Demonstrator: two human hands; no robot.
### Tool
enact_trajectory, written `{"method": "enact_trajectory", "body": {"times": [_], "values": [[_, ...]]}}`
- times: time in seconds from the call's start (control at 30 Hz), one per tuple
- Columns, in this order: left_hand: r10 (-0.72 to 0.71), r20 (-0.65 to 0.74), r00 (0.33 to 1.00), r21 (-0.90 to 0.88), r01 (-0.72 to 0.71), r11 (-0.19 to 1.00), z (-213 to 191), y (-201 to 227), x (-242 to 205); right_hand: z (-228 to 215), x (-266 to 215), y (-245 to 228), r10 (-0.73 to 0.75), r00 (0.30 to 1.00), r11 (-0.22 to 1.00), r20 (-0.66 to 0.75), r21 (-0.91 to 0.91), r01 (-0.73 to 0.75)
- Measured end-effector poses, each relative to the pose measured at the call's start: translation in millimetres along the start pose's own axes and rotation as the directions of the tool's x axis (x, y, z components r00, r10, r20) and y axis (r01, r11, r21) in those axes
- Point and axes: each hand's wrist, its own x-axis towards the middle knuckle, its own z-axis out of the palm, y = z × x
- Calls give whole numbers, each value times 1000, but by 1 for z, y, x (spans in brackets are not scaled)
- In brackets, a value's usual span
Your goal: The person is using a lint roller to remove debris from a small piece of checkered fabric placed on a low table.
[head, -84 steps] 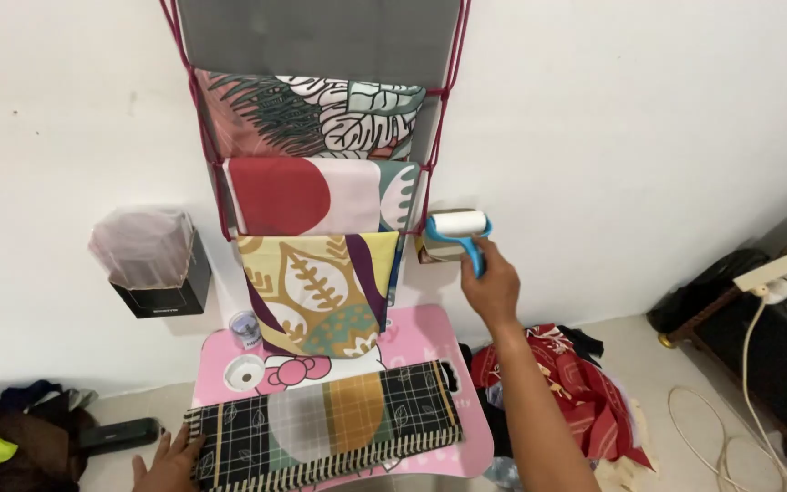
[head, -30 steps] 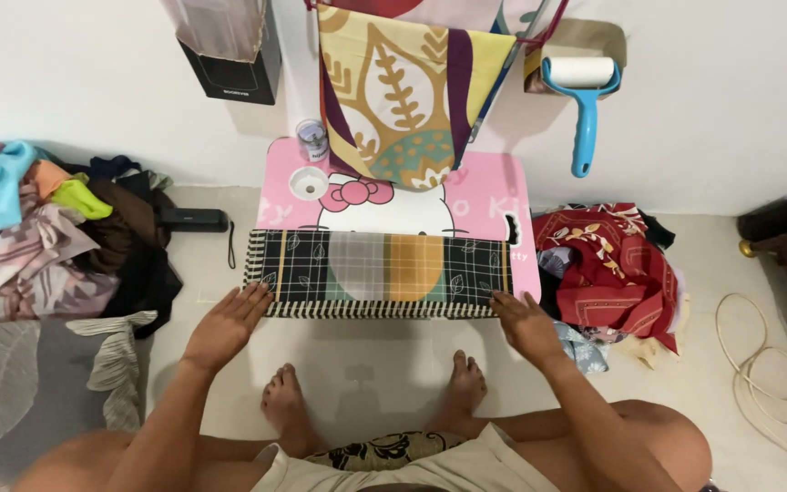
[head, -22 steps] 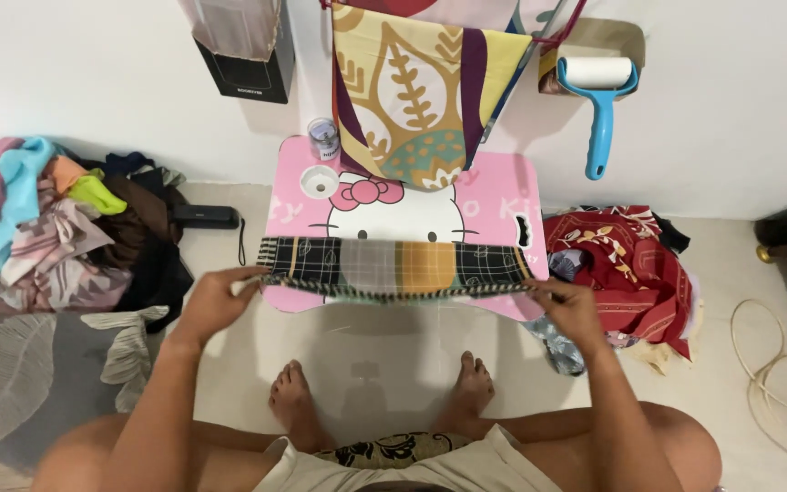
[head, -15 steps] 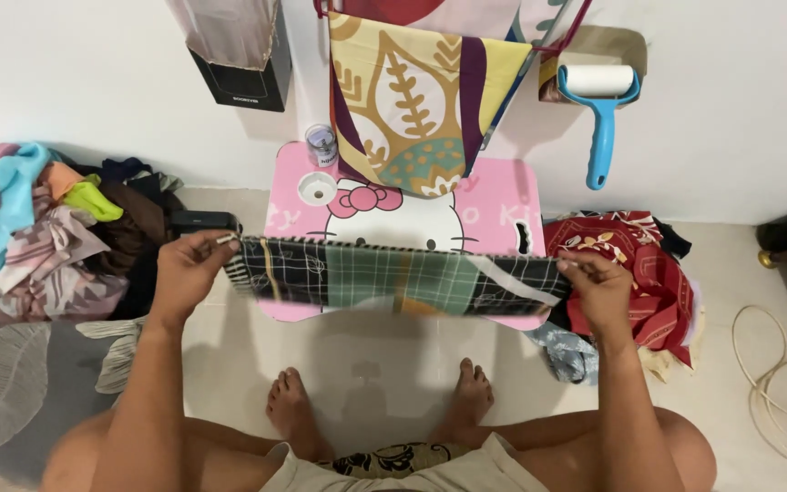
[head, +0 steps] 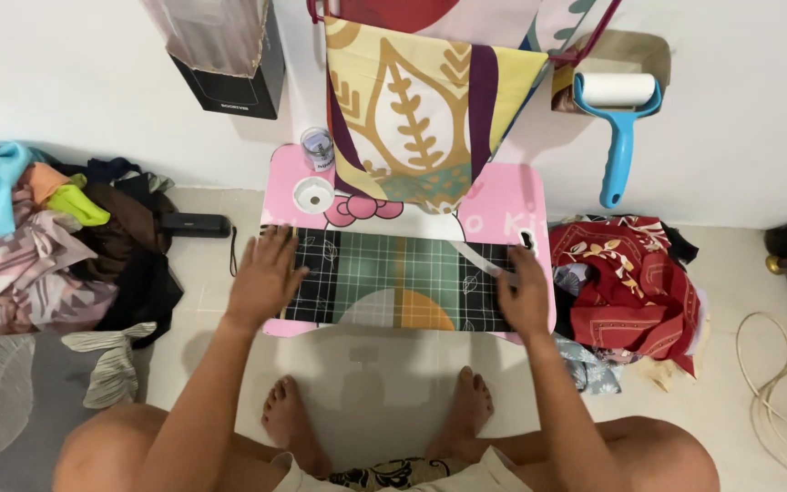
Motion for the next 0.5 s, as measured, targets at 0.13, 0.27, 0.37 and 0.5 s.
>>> {"method": "enact_trajectory", "body": {"times": [0.13, 0.27, 0.37, 0.5], "values": [[66, 17, 998, -26, -65, 998, 27, 2, 3, 16, -12, -8, -47, 987, 990, 154, -126, 66], [-52, 155, 986, -12, 55, 998, 49, -6, 8, 32, -12, 6, 130, 937, 972, 323, -227, -56], [-97, 184, 978, -27, 104, 994, 53, -9, 15, 35, 0, 6, 168, 921, 962, 353, -262, -75], [-131, 206, 970, -38, 142, 989, 51, -6, 15, 35, 5, 10, 191, 905, 956, 381, -283, -83]]}}
